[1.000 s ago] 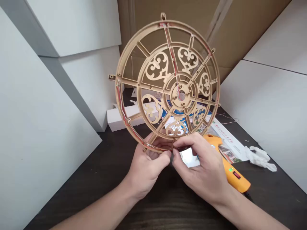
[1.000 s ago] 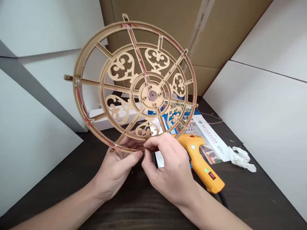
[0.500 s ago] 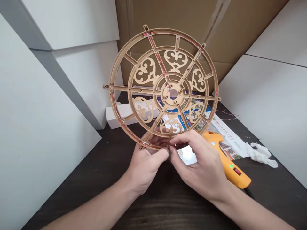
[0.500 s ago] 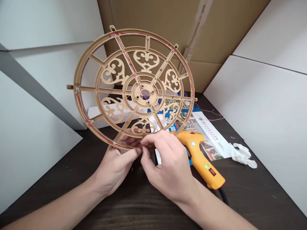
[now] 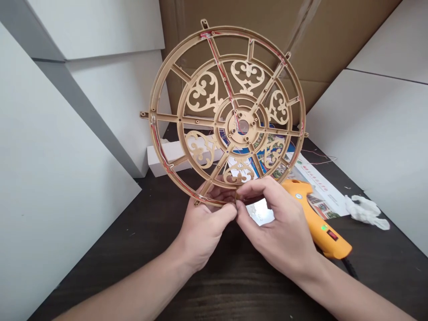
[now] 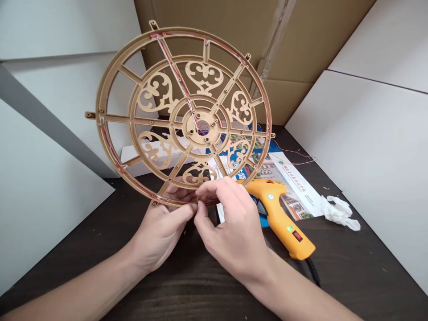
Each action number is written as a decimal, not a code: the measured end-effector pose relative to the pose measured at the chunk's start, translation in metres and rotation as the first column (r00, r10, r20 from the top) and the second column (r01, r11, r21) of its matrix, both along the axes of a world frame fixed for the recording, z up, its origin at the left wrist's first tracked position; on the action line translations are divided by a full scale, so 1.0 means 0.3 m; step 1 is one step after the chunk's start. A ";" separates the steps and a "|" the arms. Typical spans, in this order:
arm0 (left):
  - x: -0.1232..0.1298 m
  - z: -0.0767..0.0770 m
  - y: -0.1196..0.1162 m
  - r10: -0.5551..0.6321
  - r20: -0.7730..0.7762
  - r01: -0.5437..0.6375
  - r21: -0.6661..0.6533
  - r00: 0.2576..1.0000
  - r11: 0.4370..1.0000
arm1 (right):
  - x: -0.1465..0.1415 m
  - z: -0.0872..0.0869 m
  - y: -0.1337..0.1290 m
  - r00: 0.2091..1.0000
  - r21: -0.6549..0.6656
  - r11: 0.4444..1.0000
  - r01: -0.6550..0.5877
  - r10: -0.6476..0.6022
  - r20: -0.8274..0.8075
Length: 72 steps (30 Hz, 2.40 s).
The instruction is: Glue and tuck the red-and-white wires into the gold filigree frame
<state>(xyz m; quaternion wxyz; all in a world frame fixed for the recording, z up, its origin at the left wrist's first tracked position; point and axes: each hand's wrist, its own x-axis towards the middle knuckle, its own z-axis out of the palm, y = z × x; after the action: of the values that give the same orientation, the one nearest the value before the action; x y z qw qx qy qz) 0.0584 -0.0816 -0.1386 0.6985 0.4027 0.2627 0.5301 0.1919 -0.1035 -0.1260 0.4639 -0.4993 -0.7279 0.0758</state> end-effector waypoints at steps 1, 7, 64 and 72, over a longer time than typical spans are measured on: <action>0.001 0.001 0.000 0.001 0.002 -0.001 -0.002 1.000 1.000 | 0.000 -0.002 0.000 1.000 0.003 1.000 0.003 -0.003 0.003; -0.005 0.000 0.018 0.009 -0.022 -0.009 0.021 1.000 1.000 | 0.039 -0.004 0.011 0.994 0.043 0.997 -0.069 0.065 0.092; -0.007 -0.013 0.029 0.079 -0.231 -0.049 0.133 0.970 0.990 | 0.084 0.004 0.003 0.950 0.012 0.993 -0.117 0.109 0.291; -0.012 -0.021 0.029 -0.002 -0.193 0.018 0.080 0.981 0.997 | 0.088 0.005 0.002 0.961 0.013 0.994 -0.106 0.099 0.259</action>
<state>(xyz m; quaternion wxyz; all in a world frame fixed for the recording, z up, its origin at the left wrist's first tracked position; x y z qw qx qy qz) 0.0547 -0.0729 -0.1449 0.6553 0.4816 0.3055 0.4954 0.2182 -0.1030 -0.1244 0.3671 -0.4604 -0.8079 0.0243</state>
